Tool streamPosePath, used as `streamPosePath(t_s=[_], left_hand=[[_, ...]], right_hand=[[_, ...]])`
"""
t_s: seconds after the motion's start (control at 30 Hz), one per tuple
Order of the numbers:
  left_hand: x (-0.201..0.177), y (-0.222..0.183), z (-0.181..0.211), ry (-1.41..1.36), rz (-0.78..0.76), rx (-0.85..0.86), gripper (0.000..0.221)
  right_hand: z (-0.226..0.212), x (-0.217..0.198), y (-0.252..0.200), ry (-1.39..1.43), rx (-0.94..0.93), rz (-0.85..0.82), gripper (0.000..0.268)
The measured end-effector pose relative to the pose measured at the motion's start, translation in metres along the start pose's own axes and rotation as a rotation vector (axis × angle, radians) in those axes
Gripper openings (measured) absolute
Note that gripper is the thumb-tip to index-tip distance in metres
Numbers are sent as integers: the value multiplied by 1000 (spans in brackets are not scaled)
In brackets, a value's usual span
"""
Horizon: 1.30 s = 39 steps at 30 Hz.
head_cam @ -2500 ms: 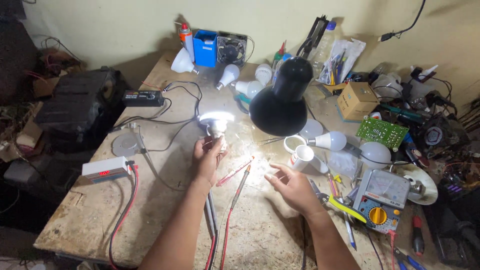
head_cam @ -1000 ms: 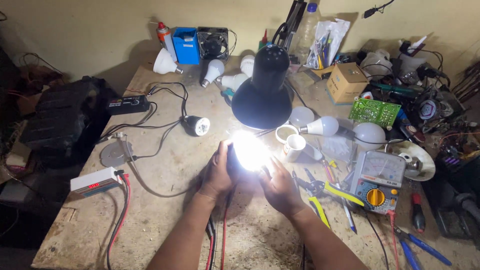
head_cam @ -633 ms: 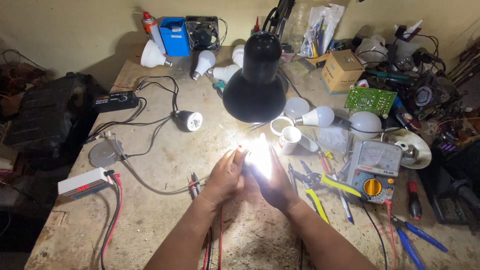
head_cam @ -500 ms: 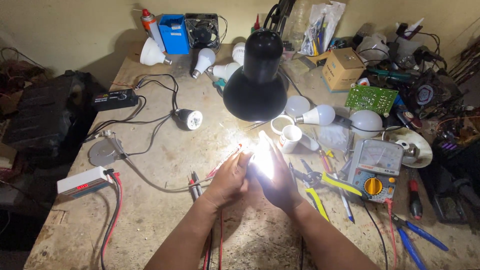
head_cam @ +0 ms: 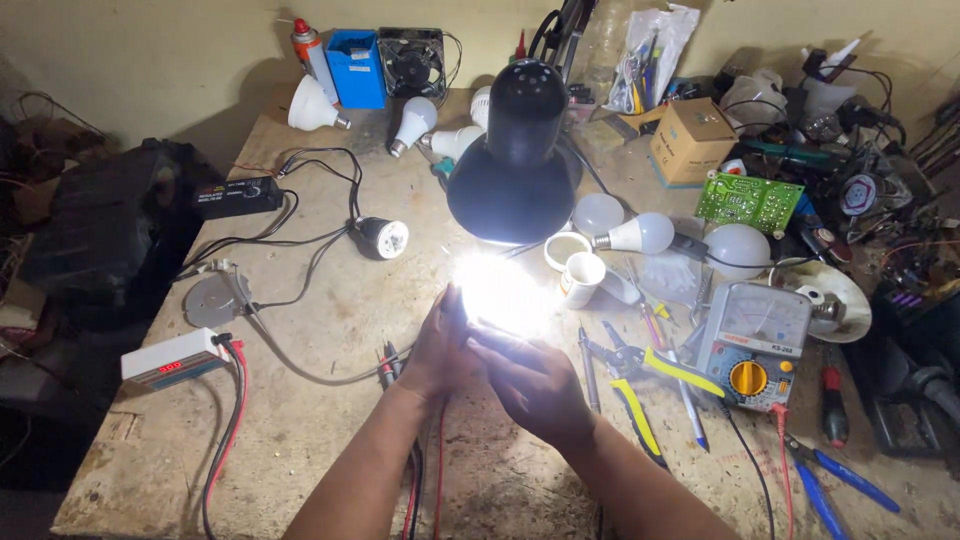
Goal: Testing and repairing LED light bulbs at a workbench
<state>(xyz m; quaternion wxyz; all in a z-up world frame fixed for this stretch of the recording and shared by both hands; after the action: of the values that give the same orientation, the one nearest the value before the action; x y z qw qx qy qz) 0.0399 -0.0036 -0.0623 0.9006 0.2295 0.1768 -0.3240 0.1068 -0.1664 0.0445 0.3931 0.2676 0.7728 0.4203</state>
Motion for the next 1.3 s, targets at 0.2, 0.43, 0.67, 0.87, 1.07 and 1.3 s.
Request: streamPosePath(t_s=[0.2,0.43,0.67,0.87,1.07,1.3], left_hand=[[24,-2,-50,194,115,196,106],[43,-1,-93,181,71,165,104],[78,13,-160,108,150,199,91],[44,9,-113,19,47,-9,88],[33,12,-77,246,66,275,77],[9,-2,15,392,43,460,49]], right_hand=[[2,-13,18,-151,205,91,23],[29,-7,-11,-105,335,58,34],[31,-5,-16,-83,359,149,24],[36,-3,-18,-65,519,98,47],[41,-3,-20,-120,653,13,52],[13,-9,32,-33,913,-186,37]])
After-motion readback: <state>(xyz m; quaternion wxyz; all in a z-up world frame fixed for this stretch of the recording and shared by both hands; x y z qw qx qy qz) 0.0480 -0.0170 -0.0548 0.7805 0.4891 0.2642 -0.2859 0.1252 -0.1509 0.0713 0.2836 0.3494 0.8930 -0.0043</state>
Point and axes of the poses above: each hand's wrist, its own y-axis towards the middle knuckle, its own x-axis out of the palm, z = x × y, the point moved 3 cm from there along y, towards the middle knuckle, and after that the axes turned 3 degrees about z, right-handed, at the moved point
